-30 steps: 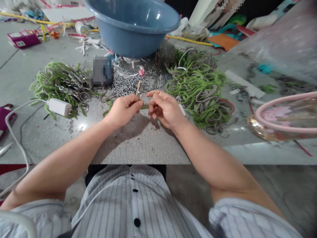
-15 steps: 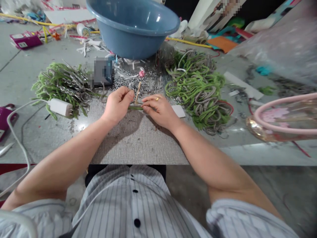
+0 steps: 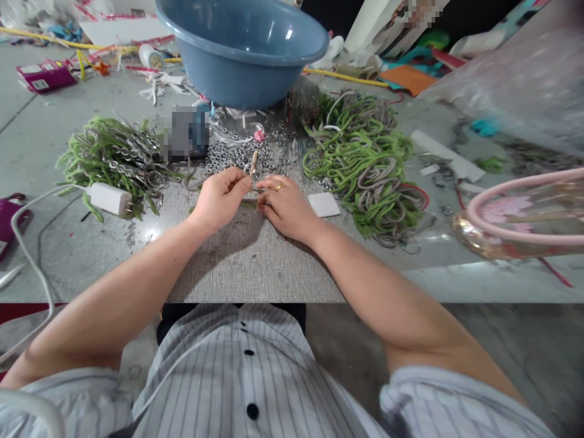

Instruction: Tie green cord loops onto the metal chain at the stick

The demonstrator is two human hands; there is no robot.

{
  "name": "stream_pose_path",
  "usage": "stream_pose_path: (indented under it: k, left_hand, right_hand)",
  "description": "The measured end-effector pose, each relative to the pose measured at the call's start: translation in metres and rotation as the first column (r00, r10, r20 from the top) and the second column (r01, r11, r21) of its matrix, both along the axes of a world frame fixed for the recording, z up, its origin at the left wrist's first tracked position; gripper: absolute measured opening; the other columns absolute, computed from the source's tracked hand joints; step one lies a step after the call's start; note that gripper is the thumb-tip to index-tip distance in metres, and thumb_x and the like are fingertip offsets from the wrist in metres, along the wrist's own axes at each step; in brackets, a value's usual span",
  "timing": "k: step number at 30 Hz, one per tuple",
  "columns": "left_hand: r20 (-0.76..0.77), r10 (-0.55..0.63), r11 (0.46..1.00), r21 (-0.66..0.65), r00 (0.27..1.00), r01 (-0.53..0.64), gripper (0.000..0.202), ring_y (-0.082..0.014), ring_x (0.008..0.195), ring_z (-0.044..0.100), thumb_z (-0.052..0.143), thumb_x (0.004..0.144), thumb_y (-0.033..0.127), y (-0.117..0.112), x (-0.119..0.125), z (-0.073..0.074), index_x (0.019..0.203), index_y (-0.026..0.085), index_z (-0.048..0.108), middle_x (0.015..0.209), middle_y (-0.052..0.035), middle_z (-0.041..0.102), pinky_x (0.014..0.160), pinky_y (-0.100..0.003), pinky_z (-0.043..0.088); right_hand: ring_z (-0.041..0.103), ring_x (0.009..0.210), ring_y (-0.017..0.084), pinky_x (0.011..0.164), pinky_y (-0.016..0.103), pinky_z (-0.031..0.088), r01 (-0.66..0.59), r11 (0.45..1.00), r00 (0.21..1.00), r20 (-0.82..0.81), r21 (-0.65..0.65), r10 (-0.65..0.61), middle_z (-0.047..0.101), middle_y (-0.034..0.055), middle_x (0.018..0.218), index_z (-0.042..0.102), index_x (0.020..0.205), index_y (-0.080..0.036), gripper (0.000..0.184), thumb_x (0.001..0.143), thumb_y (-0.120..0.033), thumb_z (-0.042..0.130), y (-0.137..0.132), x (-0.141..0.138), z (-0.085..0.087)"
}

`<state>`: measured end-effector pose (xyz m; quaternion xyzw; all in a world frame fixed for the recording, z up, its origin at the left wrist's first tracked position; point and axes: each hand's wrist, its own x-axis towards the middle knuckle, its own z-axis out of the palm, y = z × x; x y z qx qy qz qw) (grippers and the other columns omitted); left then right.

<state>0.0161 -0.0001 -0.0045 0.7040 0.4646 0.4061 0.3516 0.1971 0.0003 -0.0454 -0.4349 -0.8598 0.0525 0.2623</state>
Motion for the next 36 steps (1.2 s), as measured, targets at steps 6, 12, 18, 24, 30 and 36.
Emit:
stream_pose_path:
  k: [6, 12, 18, 24, 30, 36]
  left_hand:
    - [-0.069, -0.09, 0.996, -0.028, 0.994, 0.088, 0.022, -0.009, 0.059, 0.037, 0.051, 0.085, 0.023, -0.006, 0.001, 0.007, 0.064, 0.017, 0.047, 0.06, 0.0036, 0.042, 0.057, -0.024, 0.029]
    - [-0.041, -0.306, 0.942, -0.157, 0.951, 0.296, 0.021, -0.0072, 0.051, 0.033, 0.052, 0.085, 0.021, -0.007, 0.0, 0.016, 0.065, 0.016, 0.053, 0.056, 0.0042, 0.043, 0.052, -0.024, 0.027]
    - [0.251, -0.305, 0.928, -0.138, 0.919, 0.346, 0.019, -0.0083, 0.06, 0.051, 0.057, 0.084, 0.022, 0.0, -0.01, 0.022, 0.066, 0.015, 0.057, 0.065, 0.0, 0.057, 0.061, -0.023, 0.041]
    - [0.588, -0.111, 0.919, -0.246, 0.801, 0.308, 0.027, -0.0094, 0.059, 0.059, 0.05, 0.092, 0.023, 0.009, -0.018, 0.031, 0.065, 0.017, 0.052, 0.064, 0.0009, 0.054, 0.063, -0.025, 0.05]
    - [0.829, -0.136, 0.875, -0.156, 0.542, 0.457, 0.038, -0.0087, 0.058, 0.061, 0.031, 0.099, 0.018, 0.01, -0.024, 0.035, 0.067, 0.017, 0.052, 0.071, -0.0009, 0.061, 0.067, -0.027, 0.055]
    - [0.831, -0.006, 0.894, -0.245, 0.556, 0.375, 0.038, -0.0145, 0.088, 0.071, 0.028, 0.1, 0.017, 0.008, -0.02, 0.03, 0.071, 0.014, 0.053, 0.079, -0.0015, 0.061, 0.08, -0.029, 0.056]
  right_hand:
    - [0.058, 0.108, 0.022, 0.097, 0.043, 0.044, -0.035, 0.996, 0.968, -0.244, 0.078, 0.053, 0.067, 0.0084, 0.107, 0.054, 0.085, -0.024, 0.016, 0.095, -0.029, 0.044, -0.008, 0.003, 0.014]
    - [0.059, 0.074, 0.015, 0.072, 0.032, 0.046, 0.053, 0.999, 0.87, -0.491, -0.009, -0.051, 0.061, 0.0009, 0.077, 0.049, 0.085, -0.023, 0.029, 0.097, -0.049, 0.04, -0.014, 0.004, 0.02]
    - [0.051, 0.062, 0.011, 0.064, 0.028, 0.042, 0.113, 0.992, 0.77, -0.626, -0.056, -0.123, 0.05, -0.0032, 0.07, 0.047, 0.084, -0.023, 0.031, 0.095, -0.051, 0.044, -0.005, 0.008, 0.011]
    - [0.054, 0.068, 0.014, 0.069, 0.031, 0.045, 0.143, 0.988, 0.81, -0.567, -0.059, -0.152, 0.055, -0.0008, 0.075, 0.055, 0.097, -0.023, 0.027, 0.095, -0.047, 0.042, -0.002, 0.011, 0.01]
    - [0.055, 0.075, 0.015, 0.073, 0.031, 0.044, 0.056, 0.991, 0.877, -0.468, -0.124, -0.108, 0.057, 0.0007, 0.075, 0.06, 0.083, -0.021, 0.024, 0.091, -0.042, 0.052, -0.004, 0.01, 0.017]
    - [0.055, 0.06, 0.009, 0.06, 0.026, 0.046, -0.462, 0.699, 0.647, -0.747, -0.546, -0.156, 0.056, -0.0035, 0.074, 0.057, 0.087, -0.021, 0.028, 0.086, -0.049, 0.061, -0.016, 0.001, 0.025]
